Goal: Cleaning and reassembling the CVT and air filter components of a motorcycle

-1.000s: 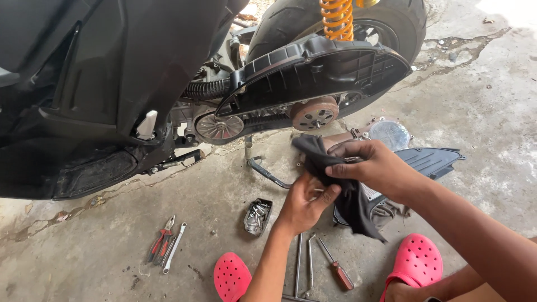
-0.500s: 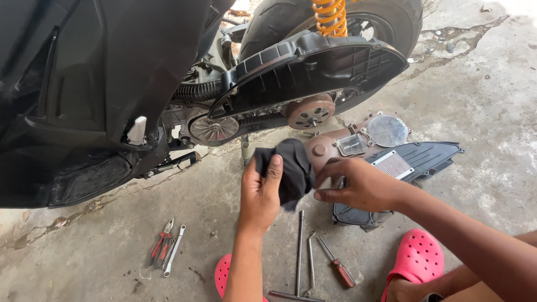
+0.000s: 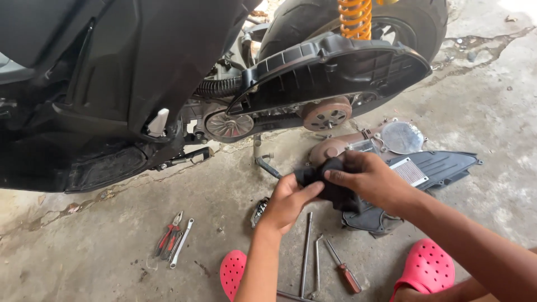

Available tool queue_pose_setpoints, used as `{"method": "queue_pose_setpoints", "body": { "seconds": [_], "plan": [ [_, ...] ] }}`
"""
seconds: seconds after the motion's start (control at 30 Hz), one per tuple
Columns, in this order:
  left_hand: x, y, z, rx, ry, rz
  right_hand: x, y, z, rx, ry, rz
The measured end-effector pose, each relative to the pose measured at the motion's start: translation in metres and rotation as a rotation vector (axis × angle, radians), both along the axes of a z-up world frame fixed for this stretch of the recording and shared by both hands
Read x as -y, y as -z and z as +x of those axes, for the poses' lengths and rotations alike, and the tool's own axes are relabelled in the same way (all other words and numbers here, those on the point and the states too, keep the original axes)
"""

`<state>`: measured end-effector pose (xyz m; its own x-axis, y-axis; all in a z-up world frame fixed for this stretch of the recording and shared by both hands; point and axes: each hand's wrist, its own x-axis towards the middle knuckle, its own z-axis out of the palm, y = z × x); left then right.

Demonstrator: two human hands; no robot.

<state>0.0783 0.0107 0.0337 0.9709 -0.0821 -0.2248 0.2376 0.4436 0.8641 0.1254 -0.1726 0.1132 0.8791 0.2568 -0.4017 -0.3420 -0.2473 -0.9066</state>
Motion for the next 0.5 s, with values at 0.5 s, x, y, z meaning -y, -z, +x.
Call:
{"method": "queue_pose_setpoints", "body": {
  "seconds": [0.5],
  "plan": [
    [-0.046,-0.075,-0.012,-0.302,0.535,1.387,0.009,0.025,-0.004,0.712,-0.655,-0.355]
  ]
}}
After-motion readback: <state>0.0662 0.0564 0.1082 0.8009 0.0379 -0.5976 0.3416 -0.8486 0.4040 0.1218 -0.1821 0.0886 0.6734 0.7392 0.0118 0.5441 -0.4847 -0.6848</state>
